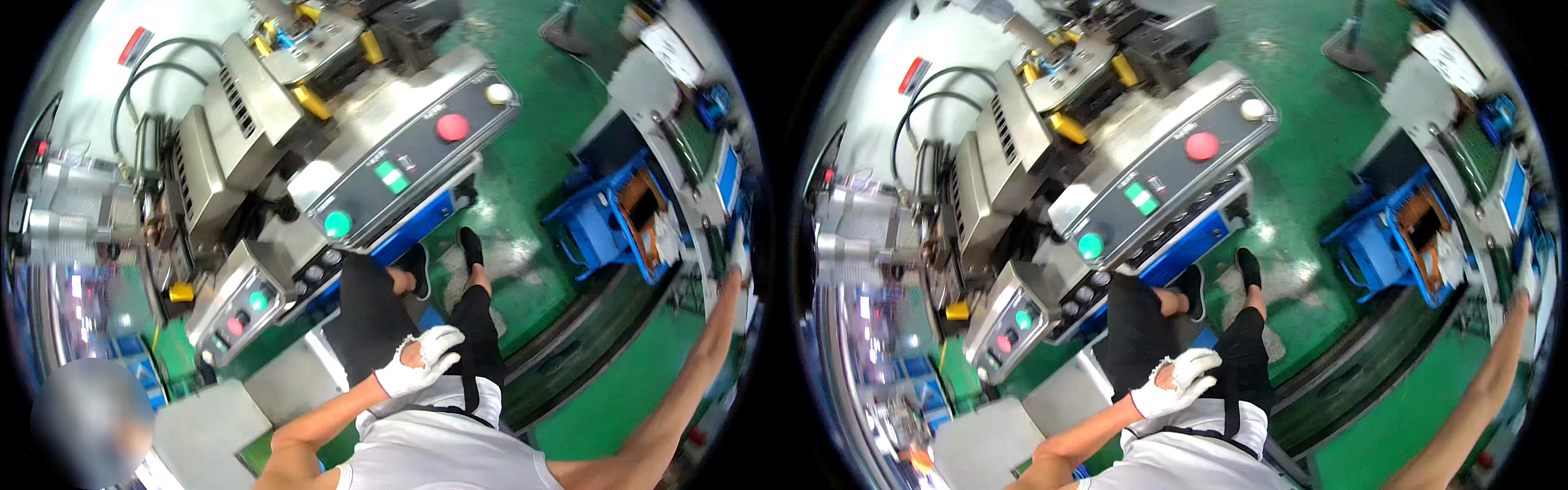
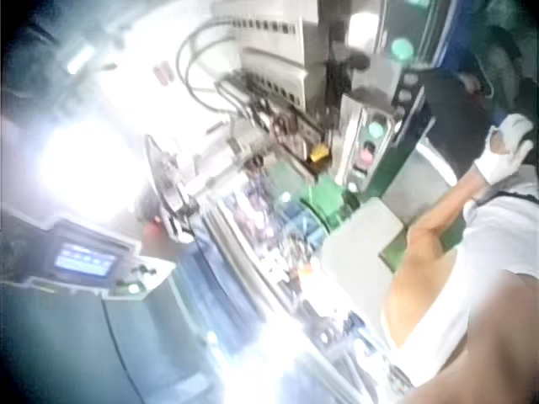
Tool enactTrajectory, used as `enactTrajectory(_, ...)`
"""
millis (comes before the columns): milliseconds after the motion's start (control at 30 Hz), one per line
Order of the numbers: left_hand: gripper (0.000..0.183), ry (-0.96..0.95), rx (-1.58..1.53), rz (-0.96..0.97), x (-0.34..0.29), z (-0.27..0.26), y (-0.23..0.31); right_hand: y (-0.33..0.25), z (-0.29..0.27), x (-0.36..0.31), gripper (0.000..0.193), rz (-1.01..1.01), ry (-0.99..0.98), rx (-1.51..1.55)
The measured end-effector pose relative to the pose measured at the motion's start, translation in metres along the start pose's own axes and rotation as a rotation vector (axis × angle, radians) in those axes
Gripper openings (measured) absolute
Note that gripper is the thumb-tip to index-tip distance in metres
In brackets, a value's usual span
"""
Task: The person repeatedly places blue and black sneakers into a machine, presses a button to activate a pressing mechanism, and removes the shoes. The person handles the shoes one at a time, placing them on a metal platform and then moving them to a collection area. The process is repeated for multiple pairs of shoes.
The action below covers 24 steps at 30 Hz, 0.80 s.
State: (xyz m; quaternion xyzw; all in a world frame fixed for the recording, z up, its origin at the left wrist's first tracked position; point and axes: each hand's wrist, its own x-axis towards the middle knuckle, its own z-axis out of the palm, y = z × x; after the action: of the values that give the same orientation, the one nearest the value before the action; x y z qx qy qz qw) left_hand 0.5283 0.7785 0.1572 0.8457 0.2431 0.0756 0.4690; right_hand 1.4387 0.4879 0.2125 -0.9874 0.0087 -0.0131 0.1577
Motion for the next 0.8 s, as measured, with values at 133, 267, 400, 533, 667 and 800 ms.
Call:
enactTrajectory(133, 0.033, 0.26, -0.001, -0.085, -0.028, -0.01, -0.025, 0.008, -0.006, -0.01, 0.089, -0.238, 0.258, 0.089)
enactTrajectory(267, 0.027, 0.547, 0.087, -0.292, -0.089, -0.027, -0.015, -0.048, 0.099, -0.192, 0.075, -0.576, 0.526, 0.172)
enactTrajectory(400, 0.018, 0.869, 0.117, -0.613, -0.191, -0.023, -0.043, -0.073, 0.18, -0.416, 0.06, -0.527, -0.228, 0.402)
enactTrajectory(533, 0.019, 1.096, 0.2, -1.1, -0.353, 0.044, -0.097, -0.087, 0.269, -0.563, 0.064, -0.596, -0.767, 0.479)
enactTrajectory(667, 0.026, 1.17, 0.305, -1.617, -0.538, 0.145, -0.094, -0.146, 0.242, -0.665, 0.067, -1.151, -0.812, -0.057)
enactTrajectory(800, 0.042, 1.099, 0.606, -1.897, -0.635, 0.142, -0.05, -0.18, 0.231, -0.672, 0.068, -1.311, -0.738, -0.371)
